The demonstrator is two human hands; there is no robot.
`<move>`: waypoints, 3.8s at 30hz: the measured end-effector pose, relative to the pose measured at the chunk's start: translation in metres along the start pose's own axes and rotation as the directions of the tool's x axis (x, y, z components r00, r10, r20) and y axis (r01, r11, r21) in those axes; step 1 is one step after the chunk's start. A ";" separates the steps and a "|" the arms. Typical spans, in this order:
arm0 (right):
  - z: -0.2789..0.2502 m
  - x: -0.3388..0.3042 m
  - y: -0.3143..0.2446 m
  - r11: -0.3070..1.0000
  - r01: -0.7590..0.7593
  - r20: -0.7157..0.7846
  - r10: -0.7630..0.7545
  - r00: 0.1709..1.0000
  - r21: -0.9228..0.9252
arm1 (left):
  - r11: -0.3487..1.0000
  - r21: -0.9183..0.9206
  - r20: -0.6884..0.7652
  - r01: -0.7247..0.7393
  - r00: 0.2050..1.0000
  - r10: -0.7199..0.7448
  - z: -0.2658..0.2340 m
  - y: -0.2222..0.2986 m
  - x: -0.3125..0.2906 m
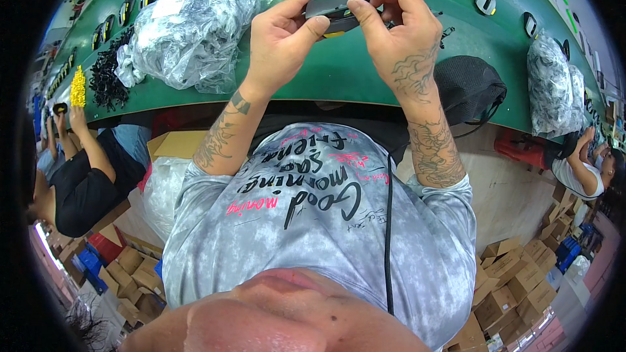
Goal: The person assembles black plastic electronic components by hand, placing them into device shells and then into plastic bags.
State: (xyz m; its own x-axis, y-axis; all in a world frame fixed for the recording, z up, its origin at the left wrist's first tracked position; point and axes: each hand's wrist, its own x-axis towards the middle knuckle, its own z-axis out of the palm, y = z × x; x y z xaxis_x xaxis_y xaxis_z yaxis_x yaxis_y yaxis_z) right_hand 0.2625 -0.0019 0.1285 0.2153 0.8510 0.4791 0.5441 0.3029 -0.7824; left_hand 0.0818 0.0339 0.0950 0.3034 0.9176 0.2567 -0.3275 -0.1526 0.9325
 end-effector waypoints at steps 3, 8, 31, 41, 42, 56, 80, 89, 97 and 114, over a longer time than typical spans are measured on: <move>0.004 0.002 0.003 1.000 0.018 -0.024 -0.018 1.000 0.011 | 0.998 0.018 0.011 0.068 0.998 -0.068 -0.001 0.006 0.000; 0.015 -0.011 0.011 0.996 0.088 -0.064 -0.089 0.994 -0.015 | 1.000 -0.010 -0.010 0.026 1.000 -0.026 -0.002 0.005 0.004; 0.007 0.004 0.038 0.796 -0.068 0.157 -0.035 0.987 0.601 | 0.907 -0.275 0.139 0.319 0.947 -0.291 -0.019 0.014 0.017; 0.004 -0.005 0.066 0.243 -0.492 0.389 0.371 0.843 0.836 | 0.643 0.684 0.277 -0.345 0.938 0.209 0.010 0.004 0.014; 0.001 -0.002 0.070 0.267 -0.511 0.407 0.362 0.839 0.817 | 0.572 0.711 0.338 -0.409 0.912 0.232 0.010 0.003 0.022; -0.127 -0.049 0.124 0.732 -0.563 0.057 0.589 0.806 0.384 | -0.309 0.853 -0.424 0.419 0.904 0.056 -0.159 -0.101 0.245; -0.028 0.057 0.145 0.808 -0.571 0.149 0.553 0.820 0.145 | 0.865 0.074 -0.016 0.496 0.868 -0.496 -0.068 -0.077 0.000; -0.009 -0.006 0.045 0.322 -0.606 0.528 0.301 0.794 0.727 | 0.810 -0.415 0.070 0.414 0.902 -0.426 -0.017 -0.039 0.004; -0.009 -0.017 0.036 0.881 -0.384 0.160 0.352 0.922 0.278 | 0.922 -0.244 0.091 0.301 0.953 -0.288 -0.006 -0.018 0.008; -0.014 -0.014 0.019 0.996 -0.078 0.047 0.076 0.996 0.034 | 0.928 -0.342 0.047 0.144 0.990 -0.136 0.005 -0.009 0.006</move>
State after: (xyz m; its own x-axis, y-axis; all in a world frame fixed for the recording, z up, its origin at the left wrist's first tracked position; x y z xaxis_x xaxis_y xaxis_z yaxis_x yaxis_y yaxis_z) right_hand 0.2809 -0.0141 0.1120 0.2179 0.8909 0.3986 0.4980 0.2498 -0.8304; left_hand 0.0906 0.0386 0.0895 0.3869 0.9116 0.1389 -0.5667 0.1163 0.8157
